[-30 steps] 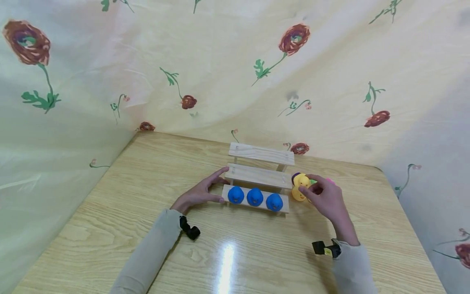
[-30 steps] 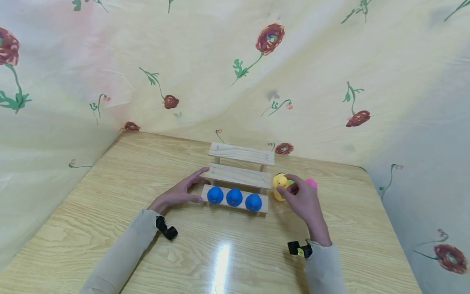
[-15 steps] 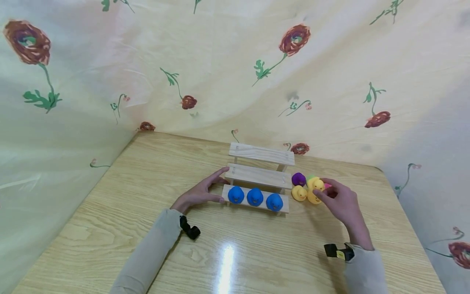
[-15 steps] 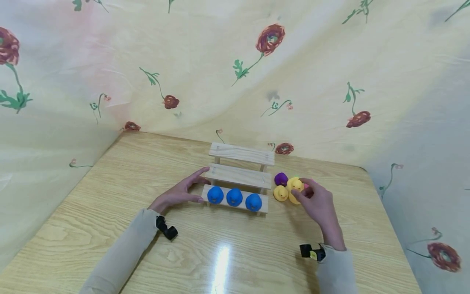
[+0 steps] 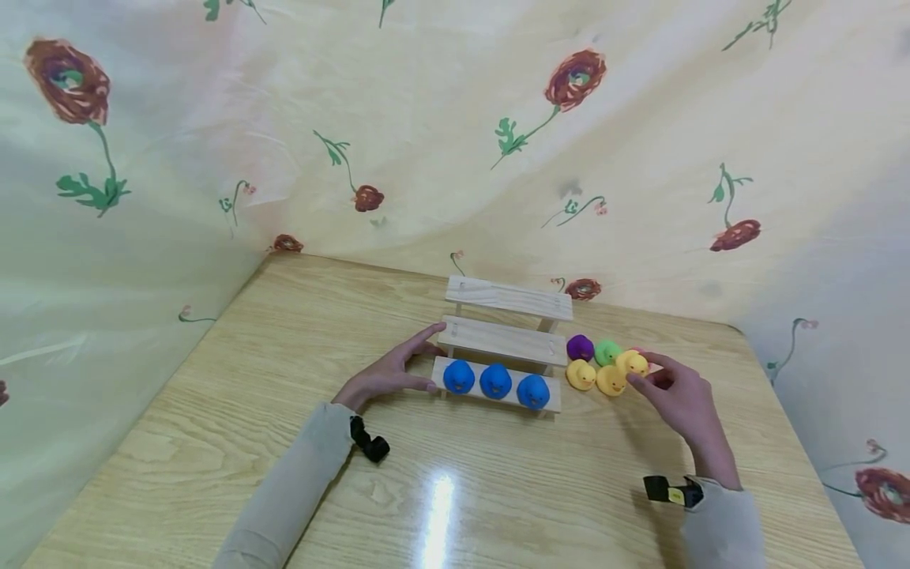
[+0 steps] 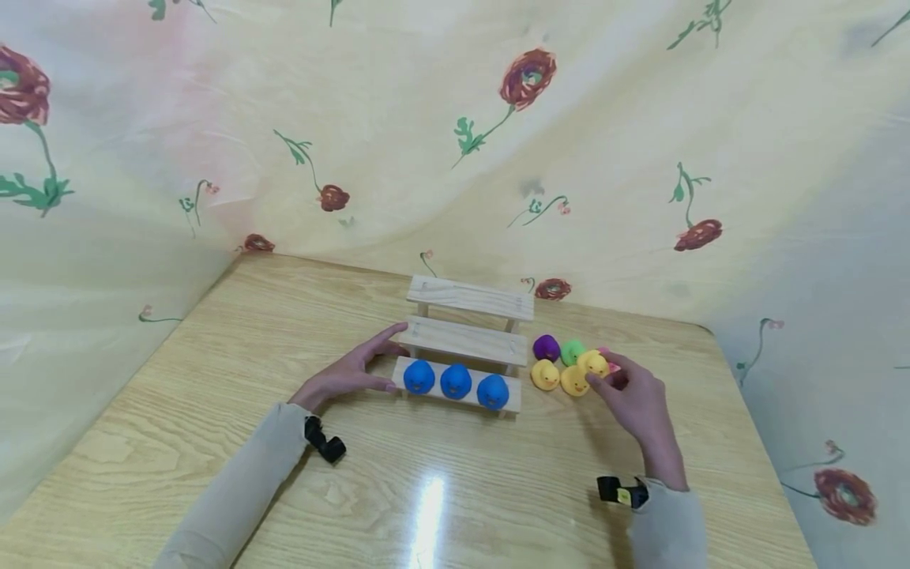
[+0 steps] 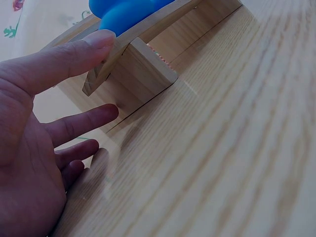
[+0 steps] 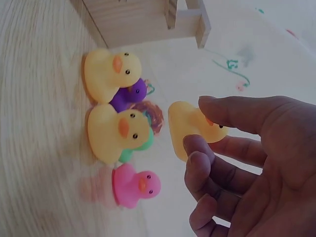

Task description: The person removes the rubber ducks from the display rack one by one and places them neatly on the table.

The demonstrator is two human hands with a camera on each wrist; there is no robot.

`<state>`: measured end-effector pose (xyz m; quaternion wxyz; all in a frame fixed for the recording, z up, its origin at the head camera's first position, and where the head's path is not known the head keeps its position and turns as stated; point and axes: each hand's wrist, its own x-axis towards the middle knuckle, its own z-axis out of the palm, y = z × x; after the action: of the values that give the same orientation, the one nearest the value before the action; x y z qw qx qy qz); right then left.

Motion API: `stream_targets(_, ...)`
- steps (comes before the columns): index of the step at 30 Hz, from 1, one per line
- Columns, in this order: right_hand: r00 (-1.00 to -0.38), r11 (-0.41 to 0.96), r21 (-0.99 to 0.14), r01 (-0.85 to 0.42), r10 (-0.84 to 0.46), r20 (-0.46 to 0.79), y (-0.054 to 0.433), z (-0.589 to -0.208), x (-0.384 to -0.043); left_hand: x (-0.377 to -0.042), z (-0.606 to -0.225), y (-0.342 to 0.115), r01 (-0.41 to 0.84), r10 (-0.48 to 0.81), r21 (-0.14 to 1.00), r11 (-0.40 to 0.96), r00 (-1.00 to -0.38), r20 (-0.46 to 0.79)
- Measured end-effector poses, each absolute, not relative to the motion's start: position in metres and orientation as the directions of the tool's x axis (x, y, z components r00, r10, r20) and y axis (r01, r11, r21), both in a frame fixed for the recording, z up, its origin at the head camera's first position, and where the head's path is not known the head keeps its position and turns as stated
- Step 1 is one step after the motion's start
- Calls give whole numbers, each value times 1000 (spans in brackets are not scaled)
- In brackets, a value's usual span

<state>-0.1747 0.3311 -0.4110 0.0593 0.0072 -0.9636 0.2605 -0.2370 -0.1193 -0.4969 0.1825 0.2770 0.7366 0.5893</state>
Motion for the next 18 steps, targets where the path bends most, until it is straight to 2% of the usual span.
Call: stream_targets(18,-997,848,-524,77,69,-36,354,-420,-174,-236,-494,-120,186,621,968,166,-783,44)
